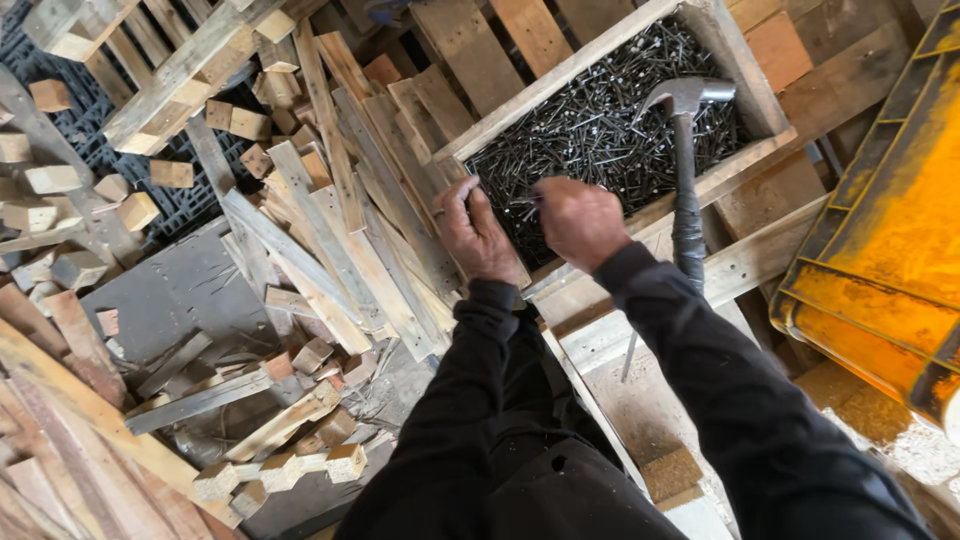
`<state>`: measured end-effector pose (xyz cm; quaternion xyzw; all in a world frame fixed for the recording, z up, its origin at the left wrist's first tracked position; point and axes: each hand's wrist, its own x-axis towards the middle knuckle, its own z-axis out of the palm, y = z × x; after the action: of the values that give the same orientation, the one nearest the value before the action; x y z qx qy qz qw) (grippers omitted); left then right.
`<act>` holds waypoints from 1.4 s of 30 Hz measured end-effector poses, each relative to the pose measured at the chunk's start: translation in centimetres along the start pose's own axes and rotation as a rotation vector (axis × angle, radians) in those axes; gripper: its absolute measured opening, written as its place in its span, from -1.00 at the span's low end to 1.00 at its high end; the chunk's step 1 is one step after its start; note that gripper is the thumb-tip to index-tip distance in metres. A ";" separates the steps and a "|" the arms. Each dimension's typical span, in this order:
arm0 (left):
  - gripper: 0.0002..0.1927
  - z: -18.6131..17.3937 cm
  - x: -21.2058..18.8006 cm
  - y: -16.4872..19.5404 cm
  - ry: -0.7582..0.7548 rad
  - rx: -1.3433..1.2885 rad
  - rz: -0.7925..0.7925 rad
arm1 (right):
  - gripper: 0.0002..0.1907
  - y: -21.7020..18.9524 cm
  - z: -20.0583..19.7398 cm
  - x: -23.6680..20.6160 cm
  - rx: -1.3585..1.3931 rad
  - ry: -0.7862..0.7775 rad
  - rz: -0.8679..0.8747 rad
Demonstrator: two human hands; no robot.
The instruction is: The person places small wooden blocks on a wooden pallet, then positions a long plank over them. Using a hammer, they drive nails into the plank to secure it. They repeat this process with additional blocks and planks, arranging the blocks in a yellow bin and on the pallet.
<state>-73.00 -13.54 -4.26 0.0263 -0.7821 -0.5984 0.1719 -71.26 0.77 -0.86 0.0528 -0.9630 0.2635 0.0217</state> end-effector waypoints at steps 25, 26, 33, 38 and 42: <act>-0.66 4.6 0.4 0.4 -0.515 -1.848 -1.274 | -0.42 3.1 -6.9 -9.8 -0.071 0.243 0.523; -0.66 4.9 0.0 0.4 -0.409 -1.735 -1.277 | -0.43 3.4 -6.3 -10.0 -0.005 0.243 0.556; -0.68 6.5 -1.7 -0.5 -0.574 -1.535 -1.162 | -0.52 5.5 -5.0 -11.2 0.098 0.271 0.697; -0.44 6.2 -1.2 1.4 -0.556 -0.902 -1.110 | -0.53 5.1 -6.1 -11.1 0.416 0.119 1.044; -0.49 7.3 -1.1 2.7 -0.544 -0.848 -1.109 | -0.56 4.7 -6.6 -10.6 0.735 0.142 1.063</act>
<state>-73.75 -5.76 -3.59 0.1993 -0.3711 -0.8329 -0.3588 -61.17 9.16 1.69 -0.4446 -0.7009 0.5536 -0.0675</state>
